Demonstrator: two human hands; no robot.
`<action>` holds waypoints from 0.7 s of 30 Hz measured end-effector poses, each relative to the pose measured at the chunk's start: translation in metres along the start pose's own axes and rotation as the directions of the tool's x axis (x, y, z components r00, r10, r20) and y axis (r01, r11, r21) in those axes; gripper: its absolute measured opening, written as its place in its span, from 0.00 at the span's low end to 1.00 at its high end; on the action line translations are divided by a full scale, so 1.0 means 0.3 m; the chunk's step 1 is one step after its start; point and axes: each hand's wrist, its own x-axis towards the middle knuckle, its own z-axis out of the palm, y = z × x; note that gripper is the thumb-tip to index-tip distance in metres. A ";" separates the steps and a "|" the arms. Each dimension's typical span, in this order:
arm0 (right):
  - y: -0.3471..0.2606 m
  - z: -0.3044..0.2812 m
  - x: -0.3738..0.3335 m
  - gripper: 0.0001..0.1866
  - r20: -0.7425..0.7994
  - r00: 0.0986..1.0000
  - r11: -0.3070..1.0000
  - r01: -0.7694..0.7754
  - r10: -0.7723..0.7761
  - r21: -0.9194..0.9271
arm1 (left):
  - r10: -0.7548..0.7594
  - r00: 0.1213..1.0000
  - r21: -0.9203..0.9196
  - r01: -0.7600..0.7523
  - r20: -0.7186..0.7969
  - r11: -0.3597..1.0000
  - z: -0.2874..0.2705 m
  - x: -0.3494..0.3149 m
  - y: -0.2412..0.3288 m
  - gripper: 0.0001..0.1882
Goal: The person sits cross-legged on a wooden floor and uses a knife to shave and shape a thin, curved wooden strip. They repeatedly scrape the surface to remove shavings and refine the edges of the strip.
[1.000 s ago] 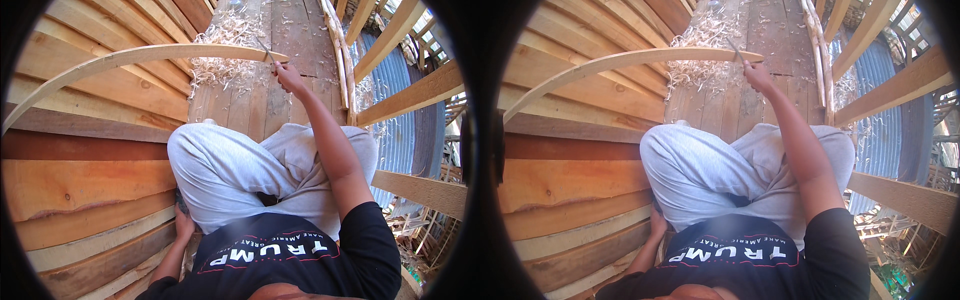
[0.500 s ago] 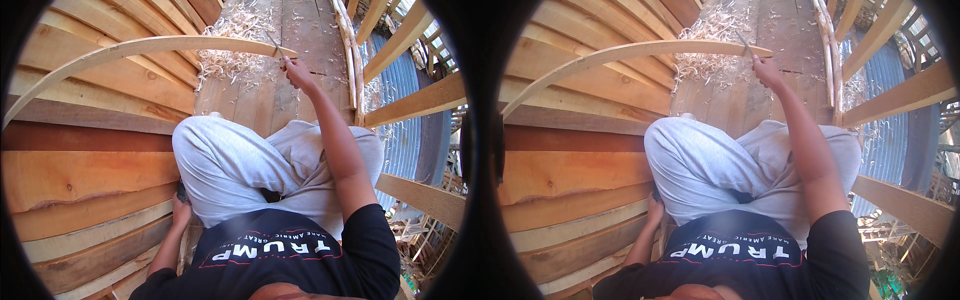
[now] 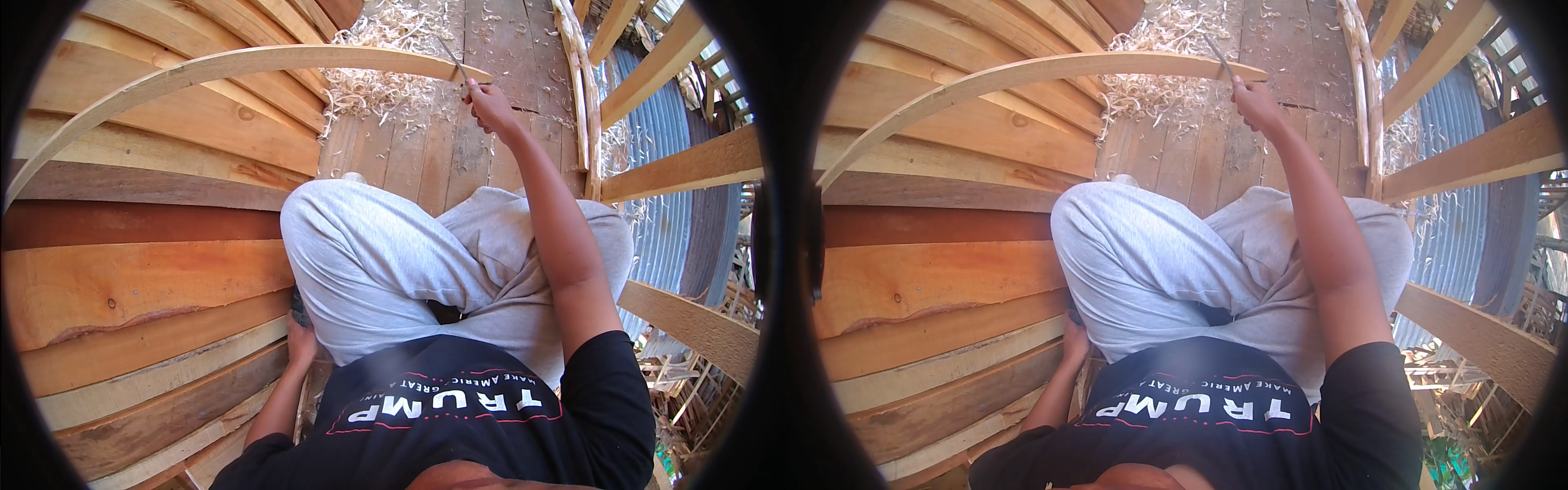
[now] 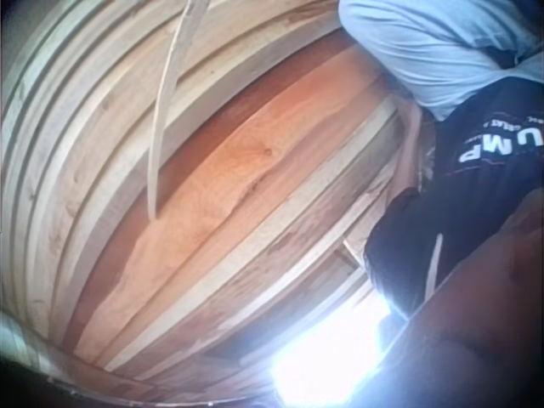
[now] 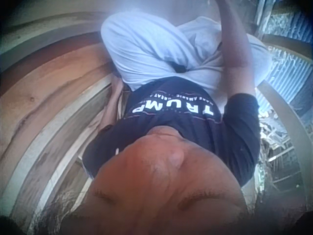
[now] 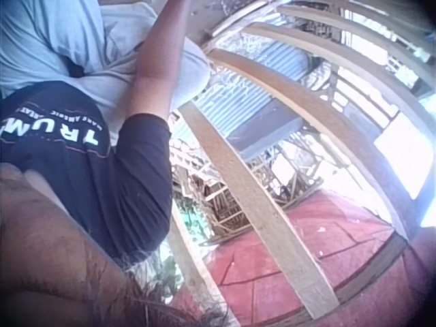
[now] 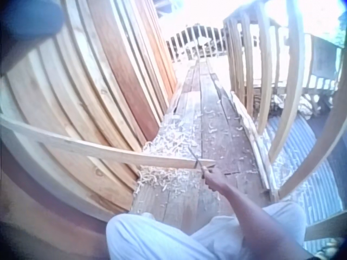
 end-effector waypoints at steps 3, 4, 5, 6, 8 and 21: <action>-0.006 -0.001 -0.008 0.27 0.001 1.000 1.000 -0.008 0.008 -0.002 | -0.008 1.000 0.006 0.008 -0.013 1.000 -0.010 -0.004 0.018 0.37; -0.009 0.002 -0.012 0.27 -0.003 1.000 1.000 -0.006 0.006 -0.004 | -0.016 1.000 0.010 0.016 -0.010 1.000 -0.012 -0.004 0.016 0.38; -0.011 0.004 -0.013 0.27 -0.007 1.000 1.000 -0.004 0.004 -0.004 | 0.021 0.999 -0.009 -0.021 -0.031 1.000 -0.004 -0.001 -0.005 0.37; -0.012 0.007 -0.014 0.27 -0.010 1.000 1.000 -0.002 0.002 -0.004 | 0.057 0.997 -0.026 -0.058 -0.052 0.998 0.013 0.002 -0.036 0.37; -0.013 0.006 -0.015 0.27 -0.013 1.000 1.000 0.000 0.000 -0.008 | 0.074 0.995 -0.031 -0.076 -0.066 0.997 0.021 -0.005 -0.036 0.37; -0.001 0.005 -0.003 0.27 -0.015 1.000 1.000 0.001 -0.001 -0.013 | 0.084 0.996 -0.038 -0.083 0.020 0.996 0.049 0.013 -0.067 0.39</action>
